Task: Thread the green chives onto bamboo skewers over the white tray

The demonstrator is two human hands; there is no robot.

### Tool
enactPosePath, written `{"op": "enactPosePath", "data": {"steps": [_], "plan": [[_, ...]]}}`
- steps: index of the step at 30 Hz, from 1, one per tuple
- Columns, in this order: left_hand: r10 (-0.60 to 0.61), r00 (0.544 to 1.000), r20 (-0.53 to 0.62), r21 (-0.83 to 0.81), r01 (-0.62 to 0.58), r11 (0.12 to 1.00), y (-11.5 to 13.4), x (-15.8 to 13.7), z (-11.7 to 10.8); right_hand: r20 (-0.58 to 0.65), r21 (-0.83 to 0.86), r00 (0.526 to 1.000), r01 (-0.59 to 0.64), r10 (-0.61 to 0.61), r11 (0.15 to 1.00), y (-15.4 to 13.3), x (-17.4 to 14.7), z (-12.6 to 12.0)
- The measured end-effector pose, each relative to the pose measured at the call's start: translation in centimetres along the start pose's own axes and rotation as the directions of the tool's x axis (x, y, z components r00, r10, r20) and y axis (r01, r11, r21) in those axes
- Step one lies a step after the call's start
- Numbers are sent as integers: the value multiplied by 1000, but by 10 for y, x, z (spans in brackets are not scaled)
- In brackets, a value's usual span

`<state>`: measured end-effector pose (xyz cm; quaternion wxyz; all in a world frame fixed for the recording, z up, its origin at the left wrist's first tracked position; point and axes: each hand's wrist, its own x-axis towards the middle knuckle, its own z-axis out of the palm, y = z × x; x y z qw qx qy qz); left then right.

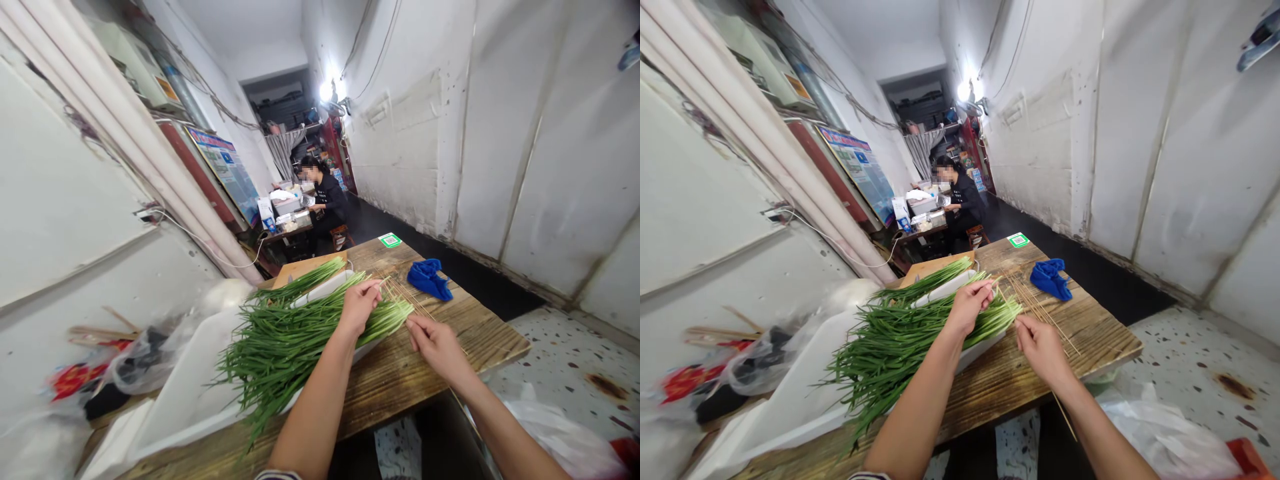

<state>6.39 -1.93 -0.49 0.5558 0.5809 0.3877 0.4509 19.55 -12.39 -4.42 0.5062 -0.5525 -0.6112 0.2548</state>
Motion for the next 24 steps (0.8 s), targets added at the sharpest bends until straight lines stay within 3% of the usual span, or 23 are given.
{"op": "enactPosePath", "data": {"steps": [14, 18, 22, 24], "plan": [[108, 993, 39, 252, -114, 961, -6, -1, -5, -41, 28, 999, 14, -13, 1000, 4, -2, 5], [121, 973, 195, 450, -199, 871, -4, -9, -4, -81, 31, 996, 21, -19, 999, 4, -1, 7], [194, 896, 399, 553, -404, 729, 11, -18, -11, -103, 37, 995, 19, -15, 999, 7, -5, 9], [234, 884, 405, 603, -450, 659, 22, -14, -23, -110, 48, 994, 21, -16, 999, 9, -9, 9]]}}
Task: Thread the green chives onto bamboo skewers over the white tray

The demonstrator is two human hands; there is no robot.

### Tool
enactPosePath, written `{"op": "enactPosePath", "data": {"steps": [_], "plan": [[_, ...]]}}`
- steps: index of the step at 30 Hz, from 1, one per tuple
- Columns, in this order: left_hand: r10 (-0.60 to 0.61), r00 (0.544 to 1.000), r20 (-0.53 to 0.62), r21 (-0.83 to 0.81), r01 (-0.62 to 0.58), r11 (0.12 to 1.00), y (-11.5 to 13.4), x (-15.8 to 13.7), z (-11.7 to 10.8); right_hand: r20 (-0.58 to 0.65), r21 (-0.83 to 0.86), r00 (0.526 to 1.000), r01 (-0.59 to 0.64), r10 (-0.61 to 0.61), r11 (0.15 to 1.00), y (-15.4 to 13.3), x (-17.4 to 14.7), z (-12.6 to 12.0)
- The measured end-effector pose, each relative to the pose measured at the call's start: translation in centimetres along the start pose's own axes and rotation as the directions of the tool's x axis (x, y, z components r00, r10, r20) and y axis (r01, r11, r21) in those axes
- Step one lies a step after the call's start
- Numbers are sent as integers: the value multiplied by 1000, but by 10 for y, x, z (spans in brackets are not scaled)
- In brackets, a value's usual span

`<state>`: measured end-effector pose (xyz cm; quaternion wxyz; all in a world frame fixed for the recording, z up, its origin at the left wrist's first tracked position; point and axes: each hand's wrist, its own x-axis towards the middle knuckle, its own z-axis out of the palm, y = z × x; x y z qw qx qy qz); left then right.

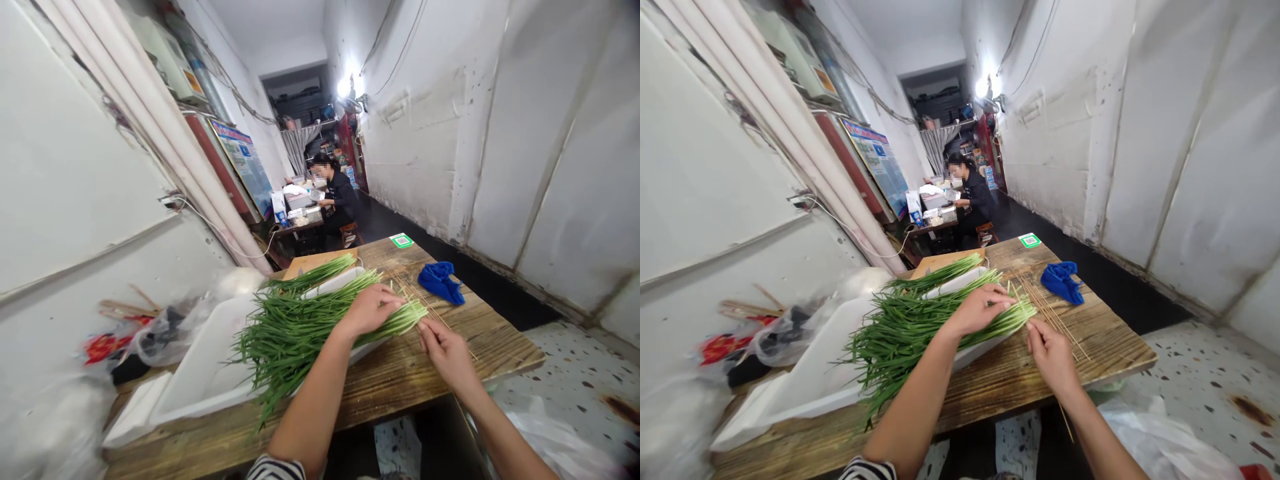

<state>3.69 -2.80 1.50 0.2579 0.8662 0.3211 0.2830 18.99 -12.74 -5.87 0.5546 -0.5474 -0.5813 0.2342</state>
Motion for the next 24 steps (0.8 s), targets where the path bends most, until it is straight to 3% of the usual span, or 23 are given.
{"op": "enactPosePath", "data": {"steps": [3, 4, 8, 11, 14, 19, 24], "plan": [[-79, 982, -174, 158, 107, 982, -12, 8, -25, -22, 28, 1000, 3, -2, 1000, 5, -6, 1], [-102, 980, -170, 219, 139, 966, -18, 11, -30, -33, 36, 999, -1, 2, 999, 7, -8, 1], [-199, 978, 63, 382, 160, 910, -42, 21, -26, -52, 58, 998, -24, 27, 998, 13, -11, 3], [-232, 968, 94, 397, 177, 901, -52, 20, -13, -51, 74, 998, -37, 41, 997, 14, -14, 2], [-145, 986, 88, 322, 110, 940, -52, 13, -10, -33, 84, 998, -46, 49, 995, 13, -20, -1], [46, 956, 288, 273, -128, 953, -45, 3, -20, -11, 79, 997, -72, 73, 994, 12, -29, -5], [39, 941, 335, 238, -124, 963, -45, 3, -29, -12, 75, 996, -87, 88, 993, 10, -29, -5]]}}
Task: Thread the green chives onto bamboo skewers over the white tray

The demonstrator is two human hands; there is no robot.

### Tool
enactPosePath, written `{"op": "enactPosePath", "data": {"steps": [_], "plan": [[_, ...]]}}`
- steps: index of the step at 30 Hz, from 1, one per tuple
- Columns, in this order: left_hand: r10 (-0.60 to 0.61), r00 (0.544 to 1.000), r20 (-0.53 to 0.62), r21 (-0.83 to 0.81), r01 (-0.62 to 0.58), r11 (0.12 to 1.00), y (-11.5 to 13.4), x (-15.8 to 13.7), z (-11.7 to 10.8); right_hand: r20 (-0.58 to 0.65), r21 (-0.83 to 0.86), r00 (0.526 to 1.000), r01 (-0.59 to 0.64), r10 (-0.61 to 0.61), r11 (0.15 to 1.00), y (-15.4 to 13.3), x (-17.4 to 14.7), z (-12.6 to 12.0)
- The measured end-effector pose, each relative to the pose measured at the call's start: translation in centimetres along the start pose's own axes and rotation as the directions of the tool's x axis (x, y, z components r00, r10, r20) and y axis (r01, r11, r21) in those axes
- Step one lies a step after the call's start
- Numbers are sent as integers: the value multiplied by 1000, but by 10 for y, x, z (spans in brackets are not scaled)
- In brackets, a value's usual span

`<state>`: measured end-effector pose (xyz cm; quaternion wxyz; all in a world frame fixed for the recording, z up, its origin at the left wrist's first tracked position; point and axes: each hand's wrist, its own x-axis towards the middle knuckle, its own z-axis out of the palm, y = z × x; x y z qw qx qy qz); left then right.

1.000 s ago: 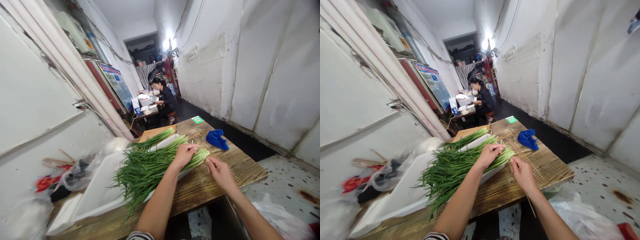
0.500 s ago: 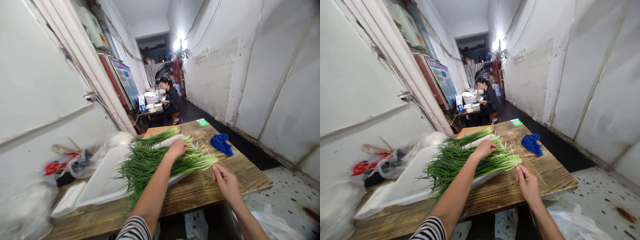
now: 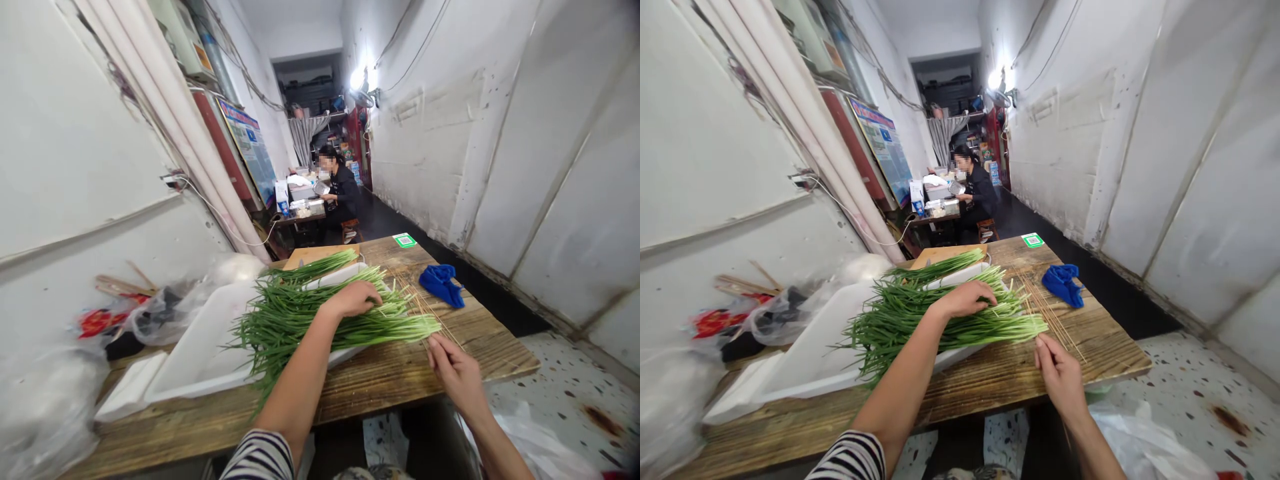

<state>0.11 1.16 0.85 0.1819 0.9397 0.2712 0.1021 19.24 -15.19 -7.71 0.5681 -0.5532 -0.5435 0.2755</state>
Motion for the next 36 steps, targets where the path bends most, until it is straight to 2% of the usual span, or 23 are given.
{"op": "enactPosePath", "data": {"steps": [6, 9, 12, 13, 16, 19, 22, 23, 26, 28, 32, 36], "plan": [[-31, 998, 53, -145, 38, 989, -5, -3, -4, 26, -1, 1000, -9, 9, 1000, 5, 4, -3], [-10, 1000, 0, -155, 10, 988, -7, -2, -3, 41, -13, 999, -8, 8, 1000, 7, 5, -5], [-81, 991, -103, -238, 54, 970, -9, 4, 3, 56, -39, 998, 2, 0, 999, 1, 9, -7], [-132, 978, -163, -288, 80, 954, -9, 8, 7, 67, -58, 998, 11, -7, 998, -3, 11, -7], [-303, 899, -315, -466, 132, 875, -3, 20, 23, 123, -127, 992, 49, -33, 991, -16, 23, -11], [-414, 844, -341, -563, 170, 809, 7, 31, 39, 179, -160, 983, 59, -29, 985, -23, 36, -13], [-462, 817, -345, -543, 228, 808, 12, 35, 45, 204, -147, 979, 16, 15, 989, -21, 44, -13], [-440, 829, -345, -522, 221, 824, 13, 34, 45, 206, -140, 978, 2, 27, 990, -19, 45, -13], [-277, 911, -304, -448, 120, 886, 12, 29, 40, 200, -135, 979, -14, 41, 991, -16, 45, -13], [-190, 947, -259, -420, 67, 905, 13, 26, 37, 197, -138, 979, -15, 42, 990, -15, 43, -13], [-136, 963, -234, -415, 28, 909, 16, 22, 33, 198, -143, 980, 6, 23, 990, -16, 42, -14], [-30, 987, -160, -468, -49, 883, 16, 18, 27, 194, -135, 981, -3, 29, 991, -15, 41, -13]]}}
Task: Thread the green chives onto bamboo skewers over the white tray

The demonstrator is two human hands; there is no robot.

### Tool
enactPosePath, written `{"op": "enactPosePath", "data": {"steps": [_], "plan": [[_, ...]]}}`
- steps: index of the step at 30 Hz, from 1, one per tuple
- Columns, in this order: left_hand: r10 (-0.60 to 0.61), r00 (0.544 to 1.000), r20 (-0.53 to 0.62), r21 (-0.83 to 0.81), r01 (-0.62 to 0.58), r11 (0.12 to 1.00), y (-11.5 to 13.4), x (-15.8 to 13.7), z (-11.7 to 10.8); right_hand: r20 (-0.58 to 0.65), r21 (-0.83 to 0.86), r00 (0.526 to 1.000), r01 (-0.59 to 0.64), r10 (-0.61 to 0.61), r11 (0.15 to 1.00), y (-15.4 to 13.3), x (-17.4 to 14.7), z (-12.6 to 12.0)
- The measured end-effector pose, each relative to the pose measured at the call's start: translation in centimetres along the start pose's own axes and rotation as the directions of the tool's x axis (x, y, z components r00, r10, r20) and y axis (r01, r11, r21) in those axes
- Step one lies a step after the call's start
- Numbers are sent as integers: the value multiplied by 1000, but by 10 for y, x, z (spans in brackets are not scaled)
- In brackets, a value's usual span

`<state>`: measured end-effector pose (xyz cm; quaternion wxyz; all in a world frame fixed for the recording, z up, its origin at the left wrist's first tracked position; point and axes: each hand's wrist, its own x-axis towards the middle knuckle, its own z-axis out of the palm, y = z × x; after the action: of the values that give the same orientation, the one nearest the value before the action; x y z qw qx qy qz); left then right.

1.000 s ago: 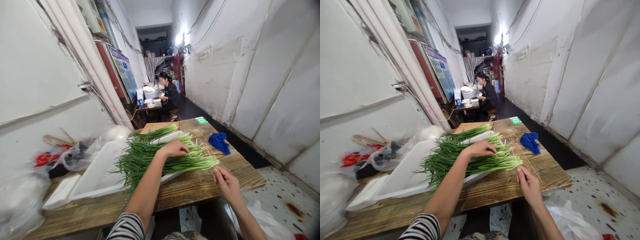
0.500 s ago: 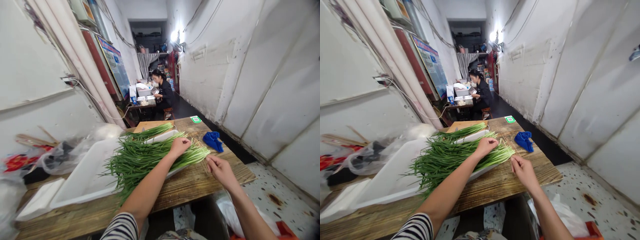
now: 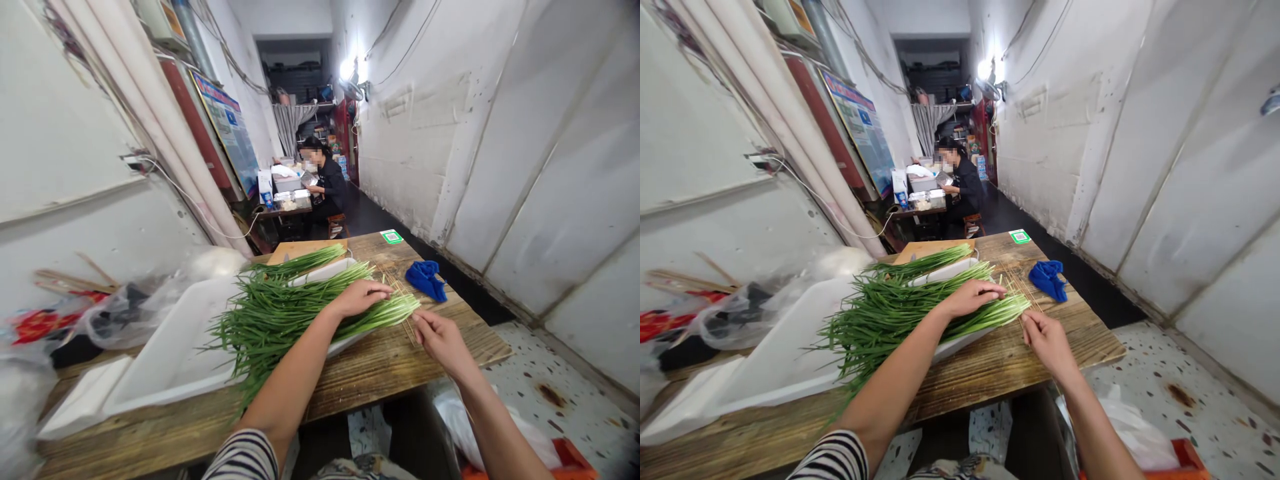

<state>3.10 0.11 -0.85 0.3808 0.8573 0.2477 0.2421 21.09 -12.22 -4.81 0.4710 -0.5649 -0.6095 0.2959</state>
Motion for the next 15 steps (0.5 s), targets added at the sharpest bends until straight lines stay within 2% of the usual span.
{"op": "enactPosePath", "data": {"steps": [4, 7, 9, 12, 15], "plan": [[22, 999, 37, -59, -19, 998, -2, -5, -12, -2, 47, 1000, -31, 31, 998, 3, -2, 2], [30, 985, 171, -117, -10, 993, -5, -9, -19, 1, 87, 999, -45, 45, 995, 4, -4, 3], [25, 975, 221, -129, 4, 992, -6, -11, -21, 0, 93, 999, -40, 40, 995, 4, -5, 3], [38, 982, 187, -116, -17, 993, -8, -11, -18, -2, 91, 999, -39, 40, 995, 4, -6, 3], [46, 997, 63, -132, -37, 990, -10, -8, -12, 0, 94, 999, -51, 51, 994, 2, -10, 3]]}}
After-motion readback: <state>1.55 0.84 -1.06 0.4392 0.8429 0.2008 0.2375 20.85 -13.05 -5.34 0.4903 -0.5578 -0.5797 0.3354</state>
